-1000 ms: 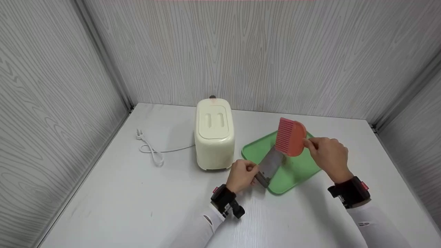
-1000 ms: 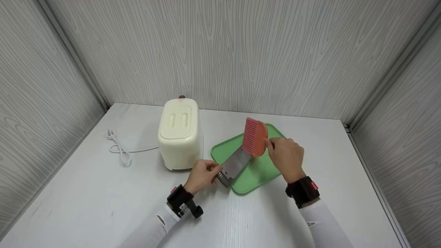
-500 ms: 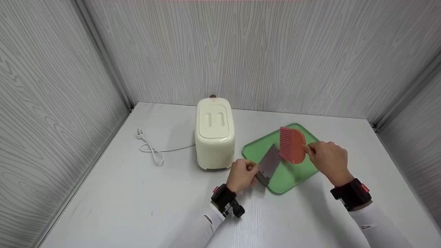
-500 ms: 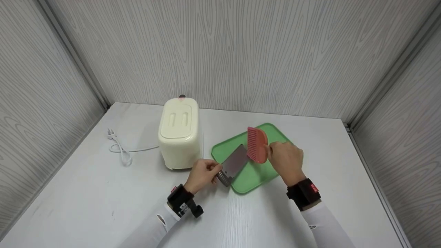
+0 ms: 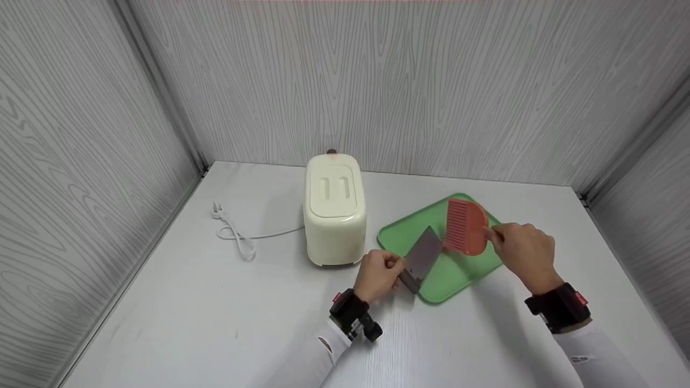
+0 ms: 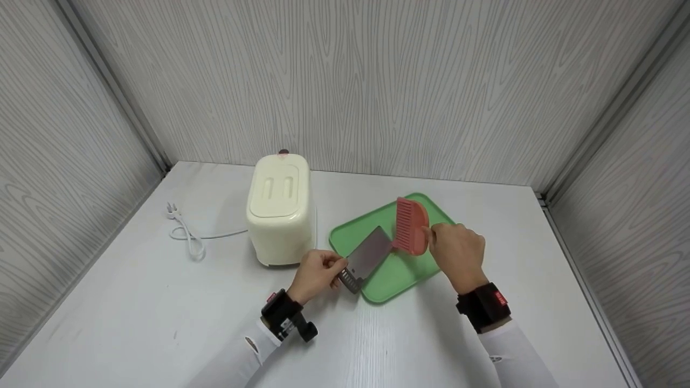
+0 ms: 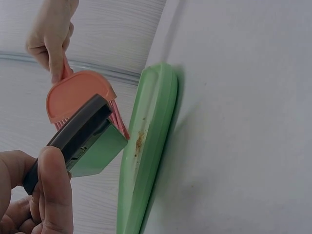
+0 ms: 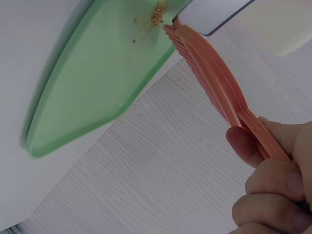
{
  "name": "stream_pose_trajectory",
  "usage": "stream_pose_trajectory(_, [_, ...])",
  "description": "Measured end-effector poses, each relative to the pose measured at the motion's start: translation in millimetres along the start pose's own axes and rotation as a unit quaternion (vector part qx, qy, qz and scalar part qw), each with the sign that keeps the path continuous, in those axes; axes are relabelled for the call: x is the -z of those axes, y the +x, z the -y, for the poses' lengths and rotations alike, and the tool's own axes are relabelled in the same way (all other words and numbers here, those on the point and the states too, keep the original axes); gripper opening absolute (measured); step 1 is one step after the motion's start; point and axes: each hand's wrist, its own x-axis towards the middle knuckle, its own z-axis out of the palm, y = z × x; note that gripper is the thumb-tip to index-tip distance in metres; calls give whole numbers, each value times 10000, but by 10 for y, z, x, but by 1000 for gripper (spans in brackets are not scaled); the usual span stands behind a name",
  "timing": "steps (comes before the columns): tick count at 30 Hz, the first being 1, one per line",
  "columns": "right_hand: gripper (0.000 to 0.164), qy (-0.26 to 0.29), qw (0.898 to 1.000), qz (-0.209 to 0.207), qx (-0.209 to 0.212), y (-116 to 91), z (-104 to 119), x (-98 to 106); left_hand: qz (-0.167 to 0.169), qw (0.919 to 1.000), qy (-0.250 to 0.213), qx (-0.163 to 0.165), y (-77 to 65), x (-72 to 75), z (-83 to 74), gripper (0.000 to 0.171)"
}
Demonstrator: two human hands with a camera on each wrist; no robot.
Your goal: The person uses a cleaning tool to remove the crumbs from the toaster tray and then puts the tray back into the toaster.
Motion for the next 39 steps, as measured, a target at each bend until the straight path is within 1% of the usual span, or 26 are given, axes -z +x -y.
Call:
stream_pose_trajectory(4, [34,13,10000,-22,-67,-7,-64,-4,-2,10000,-11,70,2,2,0,17])
stream_pose_trajectory(7, [29,154,9997,35,-185,-12,-99,14,-1,10000,26,62,0,11,-7,18])
stream_pose_trajectory(10, [27,428,9981,240,-385,-7,-120,55,0,10000,58,34,3,17,-11,18])
stream_pose_trajectory(13, [33,811,9931,557,-645,0,-122,113,-22,9999,106,0,5,17,-15,18])
stream_pose_trajectory(17, [40,1433,9792,1053,-976,3,-106,183,-65,9998,160,-64,5,17,-20,19])
stream_pose_trajectory(23, [43,2260,9538,1664,-1076,-4,-88,164,-64,9999,101,-72,8,15,-7,19])
stream_pose_trajectory(26, [44,2680,9356,1927,-1248,-25,-83,117,-66,9999,83,-75,12,12,5,19])
stream_pose_trajectory(29, [45,3110,9145,2131,-1470,-59,-66,58,-69,9999,123,-76,14,12,7,19])
stream_pose_trajectory(30, [45,3215,9088,2172,-1533,-71,-57,35,-67,9999,135,-77,15,11,8,19])
stream_pose_trajectory(32, [45,3373,9006,2224,-1602,-94,-35,-11,-56,9999,148,-57,17,10,5,18])
stream_pose_trajectory(35, [44,3450,8960,2293,-1600,-131,0,-80,-62,9998,162,-6,20,7,5,18])
stream_pose_trajectory(39, [43,3396,8957,2399,-1574,-177,27,-127,-84,9998,167,25,19,4,3,18])
